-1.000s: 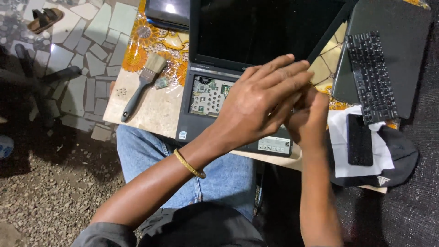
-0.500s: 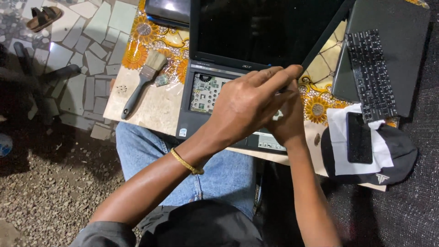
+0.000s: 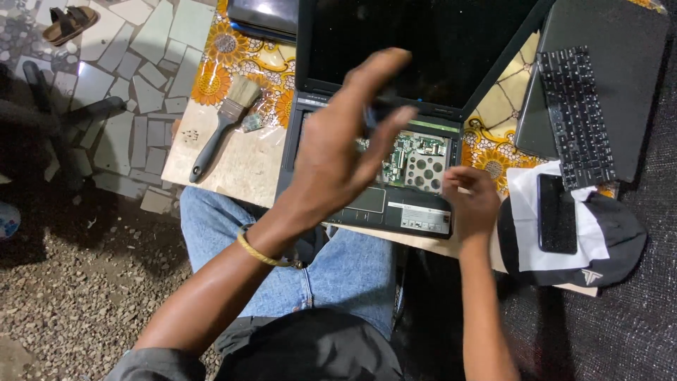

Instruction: Disassembling a laptop to access internal components using a screwdriver and cleaning with a brush.

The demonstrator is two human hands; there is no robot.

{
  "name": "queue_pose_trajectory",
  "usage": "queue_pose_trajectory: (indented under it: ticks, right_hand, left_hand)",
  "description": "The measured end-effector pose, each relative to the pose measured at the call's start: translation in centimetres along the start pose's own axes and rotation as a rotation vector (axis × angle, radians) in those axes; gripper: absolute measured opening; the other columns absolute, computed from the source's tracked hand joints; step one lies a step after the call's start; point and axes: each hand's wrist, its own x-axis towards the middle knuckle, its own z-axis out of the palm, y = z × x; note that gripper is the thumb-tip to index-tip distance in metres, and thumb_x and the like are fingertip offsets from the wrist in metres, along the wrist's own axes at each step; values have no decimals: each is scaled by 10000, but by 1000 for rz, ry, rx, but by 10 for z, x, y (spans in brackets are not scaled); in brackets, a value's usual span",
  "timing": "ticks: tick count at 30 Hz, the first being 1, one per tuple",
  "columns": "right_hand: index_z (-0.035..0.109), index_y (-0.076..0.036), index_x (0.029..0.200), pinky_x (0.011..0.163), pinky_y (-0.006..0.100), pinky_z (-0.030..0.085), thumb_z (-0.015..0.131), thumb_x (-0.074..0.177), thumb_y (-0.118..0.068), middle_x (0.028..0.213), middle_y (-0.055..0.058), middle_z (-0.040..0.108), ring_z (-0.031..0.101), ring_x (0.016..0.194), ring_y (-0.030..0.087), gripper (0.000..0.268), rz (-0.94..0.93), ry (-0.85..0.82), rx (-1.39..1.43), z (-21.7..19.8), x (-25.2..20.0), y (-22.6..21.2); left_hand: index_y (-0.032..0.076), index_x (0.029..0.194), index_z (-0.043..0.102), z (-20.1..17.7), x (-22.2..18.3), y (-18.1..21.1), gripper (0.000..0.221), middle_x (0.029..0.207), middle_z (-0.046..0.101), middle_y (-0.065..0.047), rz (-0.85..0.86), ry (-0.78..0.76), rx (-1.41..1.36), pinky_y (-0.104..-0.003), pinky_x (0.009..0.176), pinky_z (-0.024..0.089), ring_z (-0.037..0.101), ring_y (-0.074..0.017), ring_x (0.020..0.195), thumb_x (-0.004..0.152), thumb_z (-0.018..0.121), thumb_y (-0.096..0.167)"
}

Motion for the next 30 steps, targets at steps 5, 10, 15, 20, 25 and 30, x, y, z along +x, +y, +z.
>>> queue_pose_trajectory:
  ticks: [5,10,15,20,25,30]
  right_hand:
    - [717,-52,1251,704,219,612,759,1057,12,1115,86,790,768,939,141,209,205,189,-20,-59,-17,1]
    - [767,-64,1245,660,288,561,841,1007,-75,1092,134,795,760,889,215,249,271,86,-83,-56,-46,12]
    - [772,-25,1311,677,297,611,938,945,-172,1203,201,777,715,951,204,427,384,42,-76,-46,-57,16]
    - [769,-10,1307,641,250,596,899,963,-108,1166,188,766,705,891,168,380,360,60,-12,-44,-55,-8]
    - [754,-27,1307,614,241,552,873,966,-71,1122,146,733,665,910,168,363,379,60,-19,-38,-53,-5]
    - [781,-107,1246,640,227,526,940,929,-169,1099,57,752,686,959,122,360,369,83,-111,-40,-55,21]
  left_hand:
    - [71,1515,571,-21,-34,-22,415,888,679,-88,-376,76,-58,-379,703,498,624,-206,736,1188,568,325]
    - [102,1379,706,-10,-93,-57,421,915,788,-292,-743,-101,-30,-607,765,567,782,-510,809,1002,795,268]
    - [193,1393,707,-3,-125,-53,514,932,820,-283,-751,-361,100,-624,797,611,782,-569,879,923,835,357]
    - [134,1415,678,-8,-110,-33,489,920,812,-298,-715,-369,96,-613,740,628,790,-551,843,968,803,287]
    - [133,1421,665,-9,-108,-32,509,935,811,-308,-711,-394,122,-635,736,636,782,-572,846,952,797,280]
    - [96,1416,660,-4,-119,-43,486,933,803,-309,-714,-410,90,-605,724,658,795,-546,818,980,780,274]
